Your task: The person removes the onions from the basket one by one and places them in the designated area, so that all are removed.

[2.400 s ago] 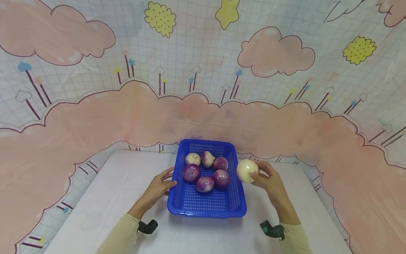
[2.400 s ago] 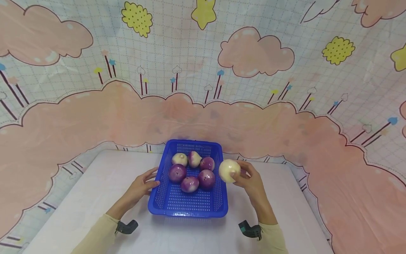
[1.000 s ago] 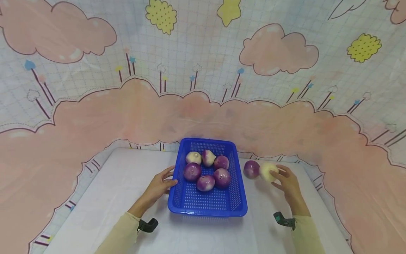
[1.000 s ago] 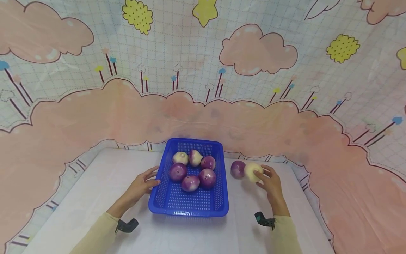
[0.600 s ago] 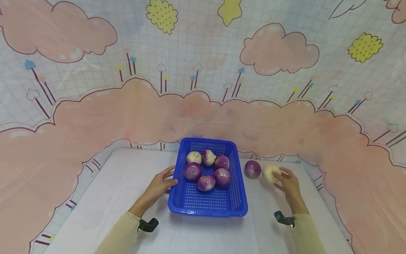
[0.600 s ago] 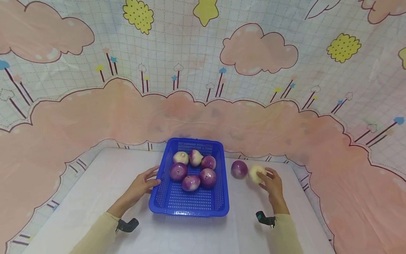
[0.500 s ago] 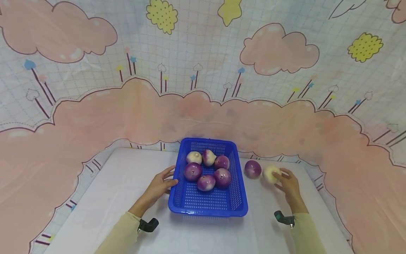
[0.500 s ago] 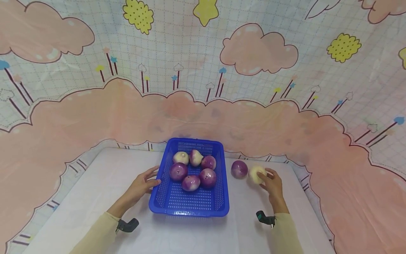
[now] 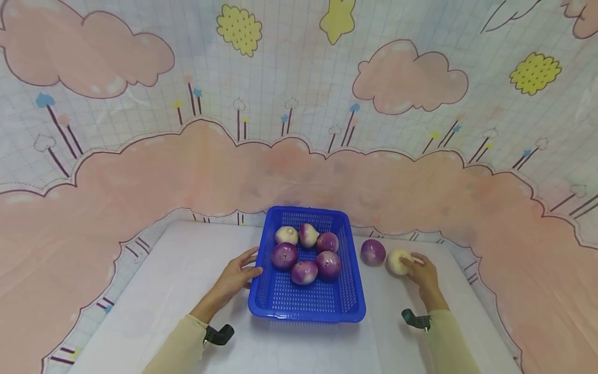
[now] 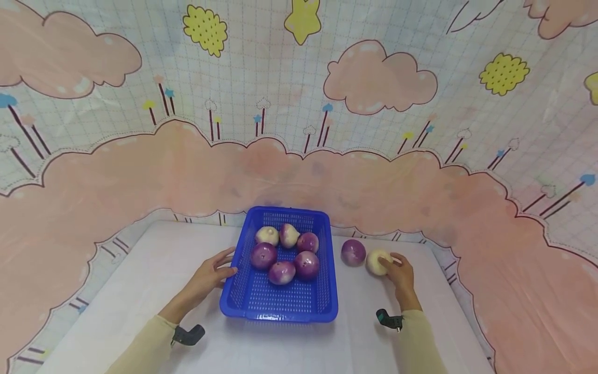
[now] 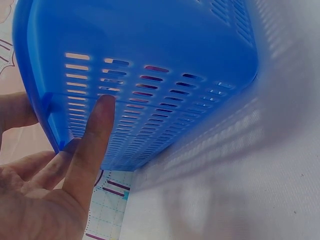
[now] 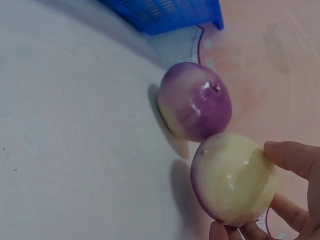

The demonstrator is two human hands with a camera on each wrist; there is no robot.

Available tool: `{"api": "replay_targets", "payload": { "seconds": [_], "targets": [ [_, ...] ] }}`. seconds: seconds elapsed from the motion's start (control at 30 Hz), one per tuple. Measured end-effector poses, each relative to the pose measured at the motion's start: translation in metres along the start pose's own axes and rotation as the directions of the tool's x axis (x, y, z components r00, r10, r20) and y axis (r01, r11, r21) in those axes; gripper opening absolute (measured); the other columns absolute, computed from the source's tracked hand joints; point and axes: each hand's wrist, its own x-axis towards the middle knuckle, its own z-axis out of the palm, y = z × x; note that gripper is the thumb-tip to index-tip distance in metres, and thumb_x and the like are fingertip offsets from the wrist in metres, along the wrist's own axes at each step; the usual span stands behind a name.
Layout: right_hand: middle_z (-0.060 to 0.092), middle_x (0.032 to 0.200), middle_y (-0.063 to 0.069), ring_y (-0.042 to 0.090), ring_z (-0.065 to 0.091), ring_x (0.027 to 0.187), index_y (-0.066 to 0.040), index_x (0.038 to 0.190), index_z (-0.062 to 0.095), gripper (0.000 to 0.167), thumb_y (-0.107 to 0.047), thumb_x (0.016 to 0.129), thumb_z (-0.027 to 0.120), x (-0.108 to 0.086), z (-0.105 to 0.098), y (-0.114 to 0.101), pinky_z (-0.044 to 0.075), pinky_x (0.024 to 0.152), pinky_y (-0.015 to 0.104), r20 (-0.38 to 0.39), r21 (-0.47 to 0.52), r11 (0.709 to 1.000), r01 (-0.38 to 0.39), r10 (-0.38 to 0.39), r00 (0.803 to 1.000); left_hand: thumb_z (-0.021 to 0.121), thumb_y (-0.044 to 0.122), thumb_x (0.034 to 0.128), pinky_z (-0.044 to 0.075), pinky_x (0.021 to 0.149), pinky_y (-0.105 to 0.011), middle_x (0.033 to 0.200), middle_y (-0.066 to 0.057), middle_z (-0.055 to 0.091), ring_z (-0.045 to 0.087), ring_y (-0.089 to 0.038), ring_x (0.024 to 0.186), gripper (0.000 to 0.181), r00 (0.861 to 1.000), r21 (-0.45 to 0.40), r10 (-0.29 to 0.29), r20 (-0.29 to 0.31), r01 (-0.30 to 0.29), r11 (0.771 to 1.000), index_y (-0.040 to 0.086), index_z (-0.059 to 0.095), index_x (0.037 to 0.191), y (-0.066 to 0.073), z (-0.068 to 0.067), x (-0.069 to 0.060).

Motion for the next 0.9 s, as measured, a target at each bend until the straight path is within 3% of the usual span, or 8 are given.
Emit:
{"api": "replay_targets", "payload": {
  "seconds": [0.17,0.33,0.9],
  "targets": [
    [0.033,0.151,0.035,0.025,0.058,0.113,0.003,0.149,0.031,0.075,-0.032,0.093,0.067,0.0012,0.0020,0.0037,0.054,0.097,0.034,0.012,-0.003,1.000,-0.010,0.010,1.000,0.062,0.017,0.0954,0.060,0.080,-0.045,0.151,-0.024,0.043,0.060,-0.042,0.121,0.066,1.000,-0.003,0.001,-0.003,-0.001,1.000,0.014,0.032,0.153,-0.0005,0.0010,-0.0011],
    [0.026,0.155,0.034,0.042,0.042,0.136,0.002,0.152,0.026,0.076,-0.032,0.095,0.063,0.0027,0.0022,0.0055,0.043,0.110,0.044,0.030,0.005,0.999,-0.039,0.039,0.999,0.063,0.018,0.0954,0.060,0.080,-0.044,0.151,-0.024,0.042,0.060,-0.041,0.121,0.067,1.000,-0.002,0.002,0.005,-0.002,1.000,0.015,0.031,0.154,-0.0002,0.0003,-0.0011],
    [0.021,0.158,0.032,0.047,0.031,0.143,0.000,0.155,0.020,0.077,-0.034,0.097,0.058,0.0018,-0.0028,0.0044,0.034,0.115,0.053,0.036,0.007,0.999,-0.036,0.036,0.999,0.063,0.018,0.0951,0.060,0.080,-0.044,0.151,-0.024,0.042,0.060,-0.041,0.122,0.067,1.000,-0.005,0.003,0.014,-0.003,1.000,0.014,0.030,0.154,0.0011,-0.0020,-0.0003]
  ]
}}
